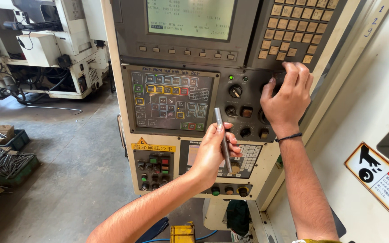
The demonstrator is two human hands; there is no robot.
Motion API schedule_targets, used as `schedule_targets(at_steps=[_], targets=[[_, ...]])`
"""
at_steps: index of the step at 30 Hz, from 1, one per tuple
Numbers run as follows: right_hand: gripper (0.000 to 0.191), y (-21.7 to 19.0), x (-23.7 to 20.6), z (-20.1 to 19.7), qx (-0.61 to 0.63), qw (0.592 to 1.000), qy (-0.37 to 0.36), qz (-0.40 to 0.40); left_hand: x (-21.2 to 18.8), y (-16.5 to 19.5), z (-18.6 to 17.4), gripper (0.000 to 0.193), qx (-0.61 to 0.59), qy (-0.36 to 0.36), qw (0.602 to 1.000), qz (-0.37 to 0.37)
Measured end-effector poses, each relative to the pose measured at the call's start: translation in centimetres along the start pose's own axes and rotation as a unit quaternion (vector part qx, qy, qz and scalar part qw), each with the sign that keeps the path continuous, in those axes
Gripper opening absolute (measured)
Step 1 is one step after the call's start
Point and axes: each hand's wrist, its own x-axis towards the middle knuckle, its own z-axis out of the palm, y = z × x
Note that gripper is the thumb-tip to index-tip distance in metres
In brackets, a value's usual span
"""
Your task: The person retrieves a metal rod from a CNC machine, inspects it, and wipes it with a cloth. They then operate the machine's control panel before placing the rod back into the machine's chuck.
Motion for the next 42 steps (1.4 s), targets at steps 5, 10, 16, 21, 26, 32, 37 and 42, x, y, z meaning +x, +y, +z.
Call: schedule_targets(at_steps=[5, 10, 16, 21, 26, 32, 37, 42], targets=[[0.040, 0.3, -0.1, 0.1, 0.000, 1.000, -0.001, -0.004, -0.2, -0.3, -0.1, 0.034, 0.003, -0.002, 1.000, -0.012], [0.038, 0.4, 0.0, 0.0, 0.001, 1.000, -0.003, -0.005, -0.5, -0.2, -0.2, 0.034, -0.010, -0.011, 1.000, -0.007], [0.034, 0.1, 0.1, -0.3, 0.013, 1.000, -0.001, 0.000, -1.2, 0.4, -0.3, 0.033, -0.006, -0.008, 1.000, -0.004], [0.033, 0.3, 0.2, -0.5, 0.018, 1.000, 0.007, -0.004, -1.7, 0.6, -0.1, 0.032, -0.006, -0.008, 1.000, -0.002], [0.028, 0.8, 0.6, -0.9, 0.041, 0.999, 0.001, 0.005, -2.2, 0.9, 0.4, 0.032, 0.000, -0.018, 1.000, -0.004], [0.018, 2.0, 2.3, -1.4, 0.078, 0.996, -0.015, 0.036, -2.9, 1.2, 0.9, 0.033, 0.010, -0.034, 0.999, -0.031], [0.023, 3.9, 4.7, -0.9, 0.136, 0.983, 0.000, 0.127, -3.3, 0.7, 0.8, 0.032, 0.000, -0.041, 0.999, -0.034], [0.073, 5.9, 6.6, -1.2, -0.022, 0.997, 0.075, -0.024, -3.2, 0.3, 0.2, 0.033, 0.007, -0.038, 0.999, -0.037]])
